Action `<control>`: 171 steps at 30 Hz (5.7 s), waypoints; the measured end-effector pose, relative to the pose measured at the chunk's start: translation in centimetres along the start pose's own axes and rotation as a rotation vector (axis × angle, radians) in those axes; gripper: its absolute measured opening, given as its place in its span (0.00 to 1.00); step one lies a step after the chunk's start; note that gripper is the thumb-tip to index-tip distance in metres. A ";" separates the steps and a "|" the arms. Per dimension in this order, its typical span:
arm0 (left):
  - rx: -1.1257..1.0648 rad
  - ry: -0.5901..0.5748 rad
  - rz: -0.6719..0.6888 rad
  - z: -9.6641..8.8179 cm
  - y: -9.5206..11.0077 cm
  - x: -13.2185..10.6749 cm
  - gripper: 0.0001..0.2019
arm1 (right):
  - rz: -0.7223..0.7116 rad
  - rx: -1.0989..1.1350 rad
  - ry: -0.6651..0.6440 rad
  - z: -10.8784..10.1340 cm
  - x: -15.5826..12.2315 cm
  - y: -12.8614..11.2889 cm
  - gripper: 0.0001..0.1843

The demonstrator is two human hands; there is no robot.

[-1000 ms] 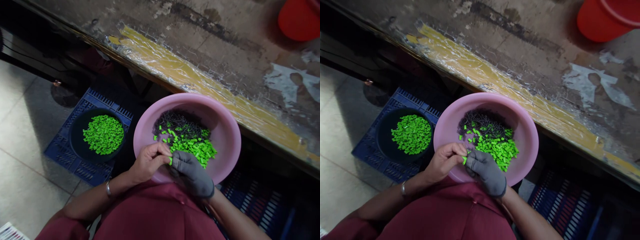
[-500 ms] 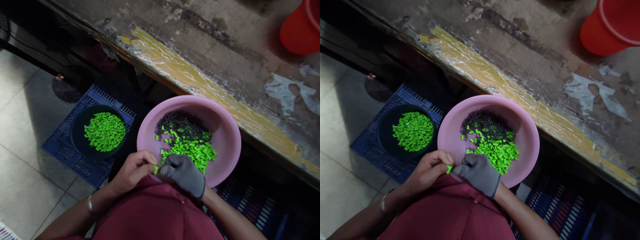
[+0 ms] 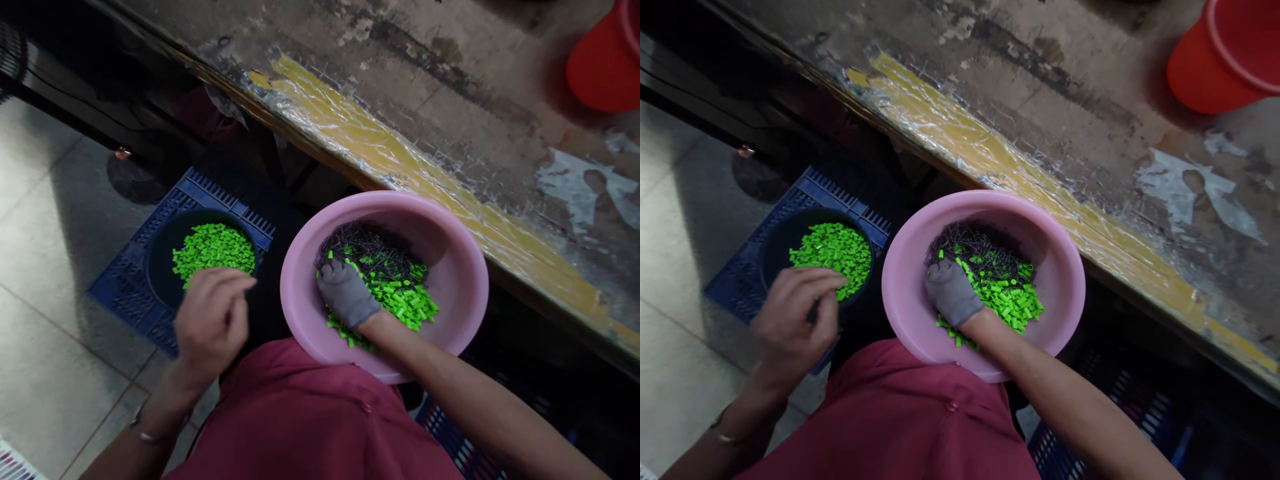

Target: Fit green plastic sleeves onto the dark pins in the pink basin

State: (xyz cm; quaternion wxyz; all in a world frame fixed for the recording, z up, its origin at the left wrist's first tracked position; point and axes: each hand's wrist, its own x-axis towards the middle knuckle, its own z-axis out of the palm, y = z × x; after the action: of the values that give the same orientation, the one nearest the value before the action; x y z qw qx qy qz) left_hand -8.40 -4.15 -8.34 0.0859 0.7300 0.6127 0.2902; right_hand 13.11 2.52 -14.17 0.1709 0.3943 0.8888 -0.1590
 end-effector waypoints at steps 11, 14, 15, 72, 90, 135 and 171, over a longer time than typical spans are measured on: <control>0.195 -0.650 0.357 8.4 5.5 4.6 0.09 | -0.046 -0.031 -0.007 1.3 -1.2 0.1 0.15; 0.153 -0.676 0.353 10.2 5.3 4.1 0.09 | -0.009 -0.041 -0.017 0.4 -3.8 0.7 0.15; 0.124 -0.694 0.351 10.7 5.3 3.6 0.09 | 0.001 -0.037 -0.014 0.1 -4.8 0.9 0.15; -1.503 -0.734 -0.997 8.9 6.8 1.2 0.16 | 0.360 0.942 0.626 -2.6 -11.3 1.0 0.06; -1.666 -0.742 -1.066 9.4 7.2 0.9 0.12 | 0.174 0.450 0.786 -1.9 -10.9 0.7 0.09; -1.198 -0.507 -0.734 8.9 8.2 0.8 0.05 | 0.278 0.626 0.688 -0.6 -9.8 -0.1 0.09; -1.093 -0.456 -0.375 5.1 7.8 -0.2 0.04 | 0.244 1.677 0.042 -0.7 -8.9 0.4 0.23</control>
State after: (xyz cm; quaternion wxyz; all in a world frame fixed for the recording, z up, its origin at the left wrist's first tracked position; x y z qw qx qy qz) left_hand 0.90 -5.02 -8.81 0.6256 0.5042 0.4594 0.3787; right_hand 18.88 -2.68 -9.83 -0.1786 0.4867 0.4310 -0.7385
